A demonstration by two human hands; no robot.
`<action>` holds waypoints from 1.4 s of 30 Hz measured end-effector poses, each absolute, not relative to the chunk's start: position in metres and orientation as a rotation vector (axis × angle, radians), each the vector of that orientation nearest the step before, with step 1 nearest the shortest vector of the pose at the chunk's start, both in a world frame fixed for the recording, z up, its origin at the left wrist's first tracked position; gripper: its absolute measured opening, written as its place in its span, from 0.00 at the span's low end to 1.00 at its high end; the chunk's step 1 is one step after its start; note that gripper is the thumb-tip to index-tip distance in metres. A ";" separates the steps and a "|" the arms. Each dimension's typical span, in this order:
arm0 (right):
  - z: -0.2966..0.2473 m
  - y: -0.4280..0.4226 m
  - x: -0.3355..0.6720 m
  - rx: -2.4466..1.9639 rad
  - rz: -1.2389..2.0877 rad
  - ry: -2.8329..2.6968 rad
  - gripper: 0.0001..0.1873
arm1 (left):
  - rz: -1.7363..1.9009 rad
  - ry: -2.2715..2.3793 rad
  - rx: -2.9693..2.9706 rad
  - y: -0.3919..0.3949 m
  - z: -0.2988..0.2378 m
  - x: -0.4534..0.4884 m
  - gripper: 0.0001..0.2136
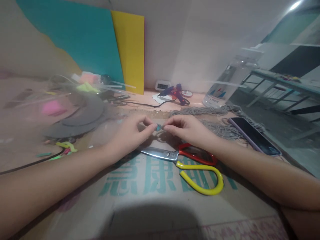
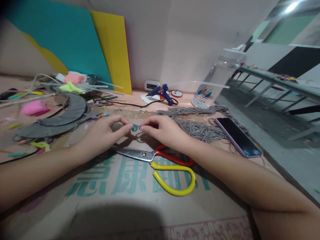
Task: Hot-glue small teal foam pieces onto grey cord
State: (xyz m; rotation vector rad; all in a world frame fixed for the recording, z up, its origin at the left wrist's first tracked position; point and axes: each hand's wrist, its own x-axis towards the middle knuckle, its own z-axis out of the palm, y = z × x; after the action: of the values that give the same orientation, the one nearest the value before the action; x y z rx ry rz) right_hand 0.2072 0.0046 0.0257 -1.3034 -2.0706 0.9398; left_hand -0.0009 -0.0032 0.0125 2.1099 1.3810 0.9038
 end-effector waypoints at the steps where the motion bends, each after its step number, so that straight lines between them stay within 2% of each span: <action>1: 0.025 0.005 0.207 -1.295 0.871 -2.082 0.12 | 0.903 1.370 2.110 -0.003 0.012 -0.001 0.12; 11: 0.017 0.000 0.207 -1.110 0.488 -2.224 0.08 | 0.803 1.254 2.086 -0.005 0.010 0.002 0.14; 20: 0.019 0.001 0.205 -1.248 0.733 -2.160 0.12 | 0.820 1.188 2.066 -0.001 0.007 0.000 0.15; 29: 0.017 0.003 0.205 -1.211 0.680 -2.076 0.12 | 0.798 1.178 2.192 -0.002 0.006 0.002 0.13; 34: 0.017 0.002 0.206 -1.154 0.767 -2.037 0.16 | 0.814 1.232 2.168 -0.001 0.009 0.001 0.12; 42: 0.016 0.001 0.204 -1.240 0.799 -2.014 0.13 | 0.814 1.195 2.170 -0.001 0.006 0.002 0.13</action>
State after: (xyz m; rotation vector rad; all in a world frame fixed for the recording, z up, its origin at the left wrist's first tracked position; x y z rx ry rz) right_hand 0.2039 0.0013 0.0158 -1.2405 -2.0139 0.7987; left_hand 0.0018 -0.0011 0.0061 2.1703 1.1950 0.8139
